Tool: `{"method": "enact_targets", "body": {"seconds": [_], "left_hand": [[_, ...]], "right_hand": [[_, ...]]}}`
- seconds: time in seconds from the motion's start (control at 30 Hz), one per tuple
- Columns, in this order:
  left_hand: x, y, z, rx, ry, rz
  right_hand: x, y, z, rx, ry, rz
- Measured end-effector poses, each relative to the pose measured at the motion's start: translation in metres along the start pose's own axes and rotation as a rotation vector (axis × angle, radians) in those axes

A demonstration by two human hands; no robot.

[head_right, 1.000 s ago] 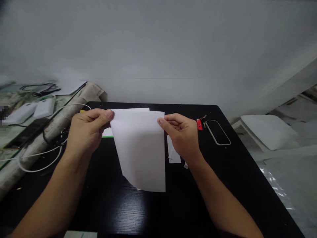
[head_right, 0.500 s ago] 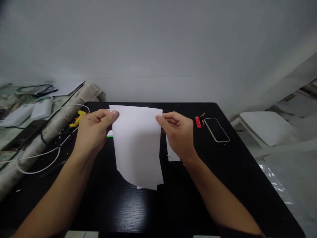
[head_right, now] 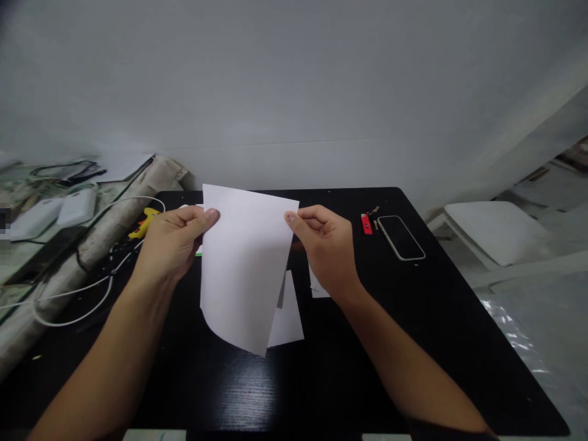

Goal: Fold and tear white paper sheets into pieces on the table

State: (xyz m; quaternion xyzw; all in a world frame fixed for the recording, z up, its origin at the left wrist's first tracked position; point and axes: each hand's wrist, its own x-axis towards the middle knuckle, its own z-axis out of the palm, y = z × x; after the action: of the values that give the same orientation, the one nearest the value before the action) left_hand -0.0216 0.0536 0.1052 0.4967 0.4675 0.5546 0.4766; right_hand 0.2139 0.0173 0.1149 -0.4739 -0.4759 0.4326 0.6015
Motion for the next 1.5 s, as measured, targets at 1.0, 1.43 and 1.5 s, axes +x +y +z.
{"method": "enact_targets", "body": {"seconds": [1.0,1.43,1.5], "left_hand": [[0.003,0.000,-0.002,0.065,-0.039,-0.074],[0.001,0.000,-0.003,0.105,-0.020,-0.060],[0.001,-0.001,-0.004,0.127,-0.006,-0.054]], "right_hand": [[-0.001,-0.002,0.000,-0.085,-0.333,0.250],[0.001,0.000,-0.003,-0.057,-0.299,0.251],[0.001,0.000,-0.003,-0.053,-0.312,0.266]]}}
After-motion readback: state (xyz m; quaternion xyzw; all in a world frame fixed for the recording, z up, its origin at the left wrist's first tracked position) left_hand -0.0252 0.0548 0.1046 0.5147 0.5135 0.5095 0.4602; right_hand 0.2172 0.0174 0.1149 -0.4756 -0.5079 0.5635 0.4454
